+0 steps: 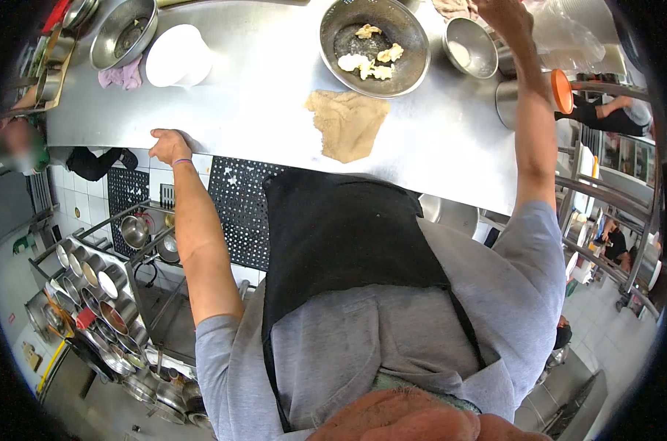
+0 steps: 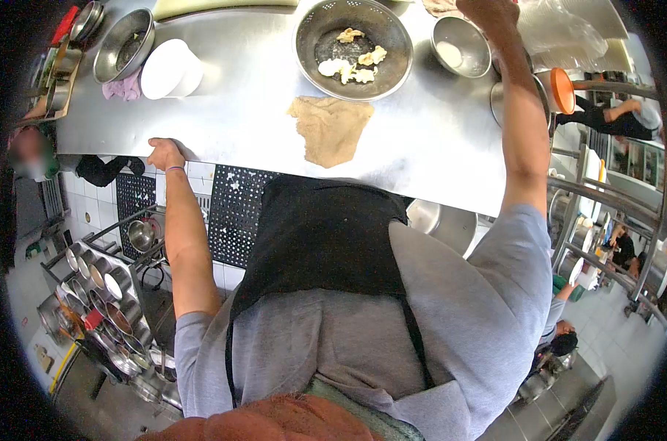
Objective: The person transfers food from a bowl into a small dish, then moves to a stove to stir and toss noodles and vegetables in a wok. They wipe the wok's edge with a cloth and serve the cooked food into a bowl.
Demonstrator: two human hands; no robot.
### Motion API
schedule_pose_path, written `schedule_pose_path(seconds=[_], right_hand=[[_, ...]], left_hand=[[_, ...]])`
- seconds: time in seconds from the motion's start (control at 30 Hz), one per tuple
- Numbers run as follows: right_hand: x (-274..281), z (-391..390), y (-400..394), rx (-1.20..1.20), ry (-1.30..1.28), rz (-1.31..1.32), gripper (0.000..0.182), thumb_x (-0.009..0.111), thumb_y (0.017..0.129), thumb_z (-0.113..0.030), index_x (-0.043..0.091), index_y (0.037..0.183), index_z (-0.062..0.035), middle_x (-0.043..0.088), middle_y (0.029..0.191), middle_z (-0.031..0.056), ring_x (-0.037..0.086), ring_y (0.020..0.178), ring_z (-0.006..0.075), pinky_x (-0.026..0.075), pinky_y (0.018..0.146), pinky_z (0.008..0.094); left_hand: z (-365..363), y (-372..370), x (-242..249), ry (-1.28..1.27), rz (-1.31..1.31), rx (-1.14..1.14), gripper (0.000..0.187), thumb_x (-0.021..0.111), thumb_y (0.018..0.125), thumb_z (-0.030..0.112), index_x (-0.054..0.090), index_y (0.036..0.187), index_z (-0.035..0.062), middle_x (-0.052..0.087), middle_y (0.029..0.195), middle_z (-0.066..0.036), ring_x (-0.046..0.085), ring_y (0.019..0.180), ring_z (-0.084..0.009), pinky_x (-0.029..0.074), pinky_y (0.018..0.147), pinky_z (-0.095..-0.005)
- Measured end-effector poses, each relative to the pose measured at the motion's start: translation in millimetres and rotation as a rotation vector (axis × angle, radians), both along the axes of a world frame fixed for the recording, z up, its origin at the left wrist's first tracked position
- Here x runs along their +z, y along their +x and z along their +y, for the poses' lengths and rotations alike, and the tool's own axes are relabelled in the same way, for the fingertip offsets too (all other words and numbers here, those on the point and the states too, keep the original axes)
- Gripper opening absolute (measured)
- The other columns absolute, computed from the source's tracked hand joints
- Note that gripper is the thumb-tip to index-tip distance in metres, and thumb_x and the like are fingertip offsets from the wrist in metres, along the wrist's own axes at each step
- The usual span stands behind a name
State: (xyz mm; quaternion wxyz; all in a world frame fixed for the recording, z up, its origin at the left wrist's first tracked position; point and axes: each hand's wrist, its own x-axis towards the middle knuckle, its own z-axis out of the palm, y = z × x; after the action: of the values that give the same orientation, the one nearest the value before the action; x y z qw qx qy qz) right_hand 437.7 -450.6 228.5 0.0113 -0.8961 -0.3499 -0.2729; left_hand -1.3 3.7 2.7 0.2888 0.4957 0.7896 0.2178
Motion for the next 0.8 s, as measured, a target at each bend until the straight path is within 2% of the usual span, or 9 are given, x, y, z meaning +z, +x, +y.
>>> schedule_pose_path(seconds=[0.03,0.1,0.4,0.5,0.57,0.63,0.73,0.77,0.8], right_hand=[[37,15,-46,-0.127,-0.105,0.202,0.022,0.068,0.076,-0.025,0.073,0.086,-0.0061,0.071,0.084,0.0150,0.069,0.076,0.0344,0.055,0.067,0.0448],[21,-1,-48,-0.049,-0.312,0.455,0.034,0.062,0.093,-0.036,0.069,0.121,-0.0174,0.071,0.111,0.0125,0.066,0.106,0.0316,0.050,0.093,0.0440],[-17,23,-128,0.102,-0.465,0.587,0.030,0.064,0.091,-0.029,0.070,0.116,-0.0146,0.068,0.116,0.0095,0.065,0.105,0.0356,0.050,0.091,0.0493],[16,23,-110,-0.176,-0.350,0.621,0.033,0.060,0.093,-0.034,0.070,0.114,-0.0120,0.068,0.118,0.0106,0.065,0.106,0.0364,0.051,0.090,0.0493],[13,5,-65,-0.257,-0.277,0.302,0.036,0.059,0.093,-0.039,0.069,0.113,-0.0113,0.069,0.115,0.0120,0.065,0.106,0.0364,0.052,0.090,0.0483],[25,12,-42,-0.084,-0.110,0.134,0.019,0.065,0.077,-0.025,0.073,0.083,-0.0086,0.070,0.079,0.0152,0.069,0.074,0.0334,0.055,0.064,0.0446],[-54,-8,62,0.030,0.032,-0.223,0.017,0.062,0.078,-0.022,0.074,0.081,-0.0109,0.070,0.080,0.0150,0.069,0.074,0.0344,0.055,0.063,0.0460],[-15,24,26,-0.284,-0.202,0.186,0.017,0.061,0.078,-0.019,0.075,0.082,-0.0105,0.071,0.084,0.0151,0.070,0.078,0.0353,0.055,0.067,0.0471],[-22,27,30,-0.292,-0.232,0.190,0.018,0.061,0.077,-0.018,0.075,0.083,-0.0102,0.071,0.086,0.0150,0.070,0.079,0.0351,0.055,0.069,0.0471]], left_hand=[[1,0,-1,0.008,0.007,0.006,0.083,0.040,0.096,0.052,0.023,0.134,-0.0199,0.056,0.119,-0.042,0.061,0.109,-0.0511,0.050,0.097,-0.0515],[2,2,-3,0.028,0.024,0.010,0.077,0.038,0.097,0.050,0.028,0.127,-0.0195,0.056,0.116,-0.044,0.060,0.107,-0.0542,0.049,0.096,-0.0547],[4,-2,-9,0.048,0.016,-0.029,0.078,0.037,0.097,0.051,0.027,0.124,-0.0221,0.054,0.113,-0.047,0.060,0.106,-0.0551,0.049,0.095,-0.0541],[1,-2,-7,0.065,0.009,-0.036,0.079,0.037,0.097,0.051,0.026,0.125,-0.0224,0.054,0.113,-0.047,0.059,0.106,-0.0555,0.049,0.095,-0.0540],[-2,-1,-4,0.070,0.006,-0.043,0.079,0.037,0.097,0.051,0.026,0.127,-0.0222,0.054,0.114,-0.046,0.059,0.107,-0.0556,0.049,0.095,-0.0538],[-3,0,-2,0.062,0.006,-0.039,0.079,0.037,0.097,0.050,0.025,0.128,-0.0218,0.054,0.115,-0.046,0.059,0.107,-0.0556,0.049,0.095,-0.0537],[1,-1,-7,0.075,-0.006,-0.010,0.079,0.039,0.097,0.050,0.026,0.128,-0.0212,0.055,0.115,-0.045,0.059,0.108,-0.0549,0.049,0.096,-0.0537],[0,-1,-4,0.066,-0.009,-0.010,0.079,0.039,0.097,0.050,0.026,0.128,-0.0212,0.055,0.115,-0.045,0.059,0.108,-0.0547,0.049,0.096,-0.0538],[-2,0,-1,0.055,-0.011,-0.011,0.079,0.039,0.097,0.050,0.026,0.128,-0.0211,0.055,0.115,-0.045,0.059,0.108,-0.0545,0.049,0.096,-0.0539]])
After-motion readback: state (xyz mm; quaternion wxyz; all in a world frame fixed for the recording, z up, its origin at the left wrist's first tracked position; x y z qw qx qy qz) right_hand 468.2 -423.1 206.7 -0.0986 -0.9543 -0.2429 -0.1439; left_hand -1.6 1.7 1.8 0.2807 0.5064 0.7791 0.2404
